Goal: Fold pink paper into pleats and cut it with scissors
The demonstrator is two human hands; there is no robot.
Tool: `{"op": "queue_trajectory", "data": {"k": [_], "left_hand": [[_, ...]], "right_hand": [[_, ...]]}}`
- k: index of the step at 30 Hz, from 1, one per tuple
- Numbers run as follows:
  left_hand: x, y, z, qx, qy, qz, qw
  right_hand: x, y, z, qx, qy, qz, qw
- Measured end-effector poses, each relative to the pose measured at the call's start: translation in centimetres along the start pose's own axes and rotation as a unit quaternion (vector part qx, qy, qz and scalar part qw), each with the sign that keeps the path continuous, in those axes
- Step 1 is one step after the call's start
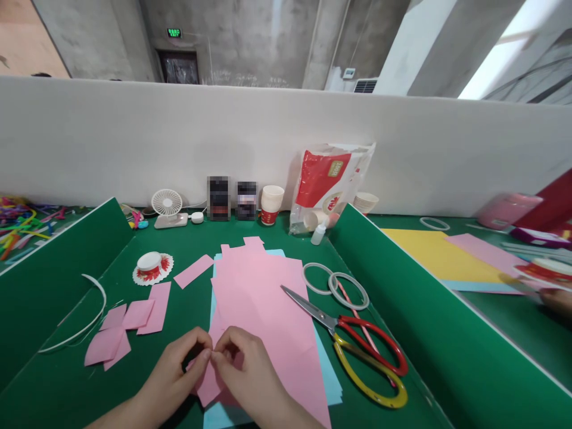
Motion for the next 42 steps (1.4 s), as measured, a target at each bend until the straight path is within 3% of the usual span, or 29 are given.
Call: {"op": "queue_trajectory", "data": {"k": [8, 16, 23, 31, 34, 38, 42], "left_hand": [[-0.2, -0.3, -0.2, -0.013, 0.027, 0.016, 0.999], [0.2, -0.3, -0.1, -0.055, 0.0, 0.026, 0.998], [0.2, -0.1, -0.2, -0.049, 0.018, 0.035, 0.998], [1.3, 0.3, 0.7, -0.196, -0.071, 0.138, 0.968], [1.4, 0.3, 0.9, -0.226, -0.076, 0.163, 0.957], [1.4, 0.4, 0.7, -0.215, -0.064, 0.144, 0.964], [1.0, 0.2, 0.3, -0.123, -0.038, 0.089, 0.988]], "right_hand": [[-0.1, 0.0, -0.1, 0.013, 0.011, -0.002, 1.0], [0.3, -0.5, -0.2, 0.085, 0.008, -0.028, 0.996], [0.4, -1.2, -0.5, 0.103, -0.009, -0.023, 0.994], [0.6, -0.3, 1.1, 0.177, 0.029, -0.067, 0.982], [0.6, 0.1, 1.3, 0.208, 0.042, -0.077, 0.974], [0.5, 0.1, 1.0, 0.18, 0.016, -0.09, 0.979], [0.5, -0.2, 0.6, 0.112, 0.002, -0.05, 0.992]]}}
Point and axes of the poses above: each hand's wrist, its own x-axis towards the middle knuckle, its own z-axis out of the back of the hand, y = z × x, the point moved 1 cm from there along x, towards the middle knuckle, and after that the axes turned 11 degrees about z, right-handed, at the moved point
